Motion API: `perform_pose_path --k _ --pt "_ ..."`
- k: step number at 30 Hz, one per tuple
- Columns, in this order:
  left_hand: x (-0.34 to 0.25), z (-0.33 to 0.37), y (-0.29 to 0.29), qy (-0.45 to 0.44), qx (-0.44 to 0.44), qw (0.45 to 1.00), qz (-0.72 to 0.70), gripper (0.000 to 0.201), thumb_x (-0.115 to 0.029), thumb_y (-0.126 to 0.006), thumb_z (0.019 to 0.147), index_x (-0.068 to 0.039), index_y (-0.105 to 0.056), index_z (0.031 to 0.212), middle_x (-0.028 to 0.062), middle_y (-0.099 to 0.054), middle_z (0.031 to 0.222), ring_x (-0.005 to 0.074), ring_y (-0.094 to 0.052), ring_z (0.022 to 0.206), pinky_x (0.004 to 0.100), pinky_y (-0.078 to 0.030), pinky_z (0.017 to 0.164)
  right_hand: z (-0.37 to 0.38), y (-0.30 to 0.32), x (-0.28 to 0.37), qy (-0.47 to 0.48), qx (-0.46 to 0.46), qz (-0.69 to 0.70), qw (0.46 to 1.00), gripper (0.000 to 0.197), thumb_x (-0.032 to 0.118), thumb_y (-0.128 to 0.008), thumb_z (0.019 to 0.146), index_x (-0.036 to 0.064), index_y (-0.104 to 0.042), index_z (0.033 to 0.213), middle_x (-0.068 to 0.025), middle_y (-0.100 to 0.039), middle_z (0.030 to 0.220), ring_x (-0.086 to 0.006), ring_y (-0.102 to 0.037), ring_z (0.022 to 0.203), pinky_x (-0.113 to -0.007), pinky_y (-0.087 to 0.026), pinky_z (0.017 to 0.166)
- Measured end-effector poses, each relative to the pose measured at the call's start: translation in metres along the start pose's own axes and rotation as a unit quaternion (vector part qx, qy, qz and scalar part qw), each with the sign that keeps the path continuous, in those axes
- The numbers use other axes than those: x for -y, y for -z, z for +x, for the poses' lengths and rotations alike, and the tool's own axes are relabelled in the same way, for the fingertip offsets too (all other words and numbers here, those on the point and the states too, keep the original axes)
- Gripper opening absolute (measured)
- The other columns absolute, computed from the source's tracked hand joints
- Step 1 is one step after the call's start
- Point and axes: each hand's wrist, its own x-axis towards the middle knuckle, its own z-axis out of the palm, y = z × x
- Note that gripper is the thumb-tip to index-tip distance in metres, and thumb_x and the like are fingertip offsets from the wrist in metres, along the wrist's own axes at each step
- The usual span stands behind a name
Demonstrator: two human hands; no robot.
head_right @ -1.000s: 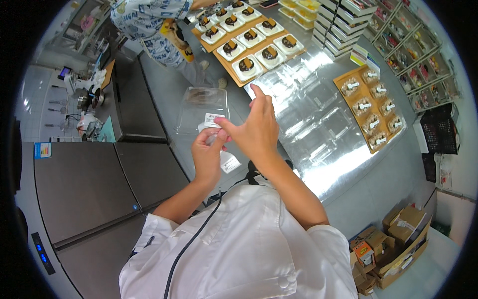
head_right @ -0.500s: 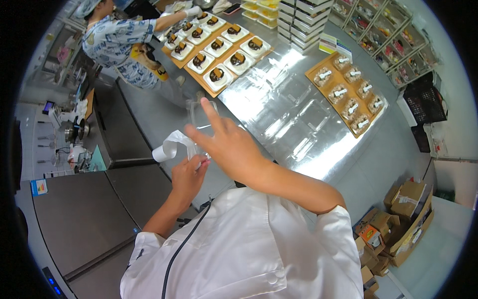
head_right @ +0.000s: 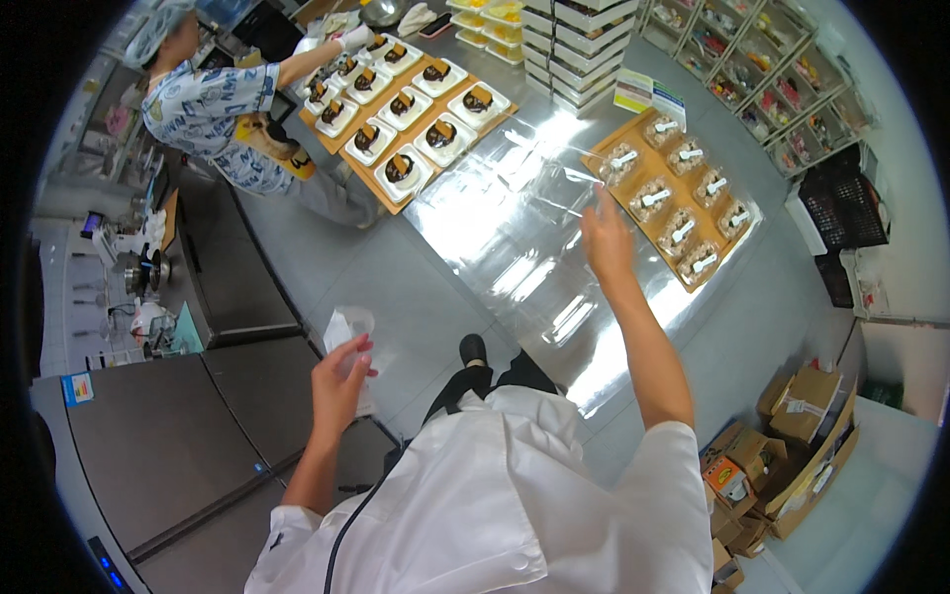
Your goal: The person peels labels from a roll and applies them to clear plastic containers on a stainless steel counter. They handle the containers and labels by hand, moving between the counter and a nearby cardboard box to retrieve more containers.
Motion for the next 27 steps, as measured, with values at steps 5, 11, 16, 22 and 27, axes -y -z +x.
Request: perform_pose_path --k 5,11,16,22,27 --pt "0.02 -0.045 -0.018 0.068 -0.026 0.997 -0.01 0.027 -0.007 -0.062 0.099 0.003 -0.067 0.123 0.0152 -0.071 0.111 0.0173 -0.069 0.089 0.0318 -0.059 0.077 -0.01 -0.072 -0.032 0.033 0.026 0.002 0.999 0.012 0.019 -0.072 0.087 0.0113 -0.062 0.086 -0.004 -0.065 0.089 -0.026 -0.067 0.075 -0.041 -0.055 0.059" --pt "0.026 -0.095 -0.017 0.111 -0.075 0.991 -0.019 0.026 -0.008 -0.061 0.1 0.004 -0.066 0.123 0.0144 -0.071 0.112 0.0169 -0.068 0.091 0.0323 -0.059 0.079 -0.018 -0.112 -0.037 0.036 0.046 0.021 0.998 0.017 0.026 -0.07 0.09 0.0116 -0.062 0.092 -0.0036 -0.067 0.092 -0.0277 -0.068 0.071 -0.041 -0.055 0.056" --pt "0.031 -0.119 -0.026 0.088 -0.032 0.994 -0.053 0.03 -0.006 -0.059 0.1 0.005 -0.063 0.127 0.015 -0.069 0.116 0.0175 -0.068 0.089 0.0322 -0.057 0.079 -0.021 -0.05 -0.019 0.01 -0.037 0.04 0.998 0.026 0.032 -0.075 0.088 0.0105 -0.07 0.101 -0.0048 -0.073 0.096 -0.0273 -0.07 0.073 -0.038 -0.055 0.057" --pt "0.026 -0.155 -0.065 0.093 0.24 0.966 -0.022 0.04 0.002 -0.055 0.095 0.004 -0.058 0.135 0.0159 -0.069 0.12 0.0195 -0.07 0.086 0.0298 -0.054 0.076 -0.151 0.086 0.035 -0.175 -0.075 0.316 0.93 0.009 0.014 -0.069 0.089 0.0086 -0.07 0.097 -0.0099 -0.071 0.082 -0.026 -0.068 0.072 -0.039 -0.054 0.063" --pt "0.003 -0.185 -0.141 0.117 0.48 0.869 -0.013 0.043 0.001 -0.06 0.095 0.003 -0.055 0.138 0.0192 -0.069 0.118 0.0217 -0.071 0.083 0.0326 -0.058 0.077 -0.325 0.19 0.056 -0.296 0.015 0.276 0.914 0.015 0.017 -0.068 0.091 0.0058 -0.063 0.083 -0.0109 -0.065 0.071 -0.0284 -0.064 0.062 -0.04 -0.05 0.059"
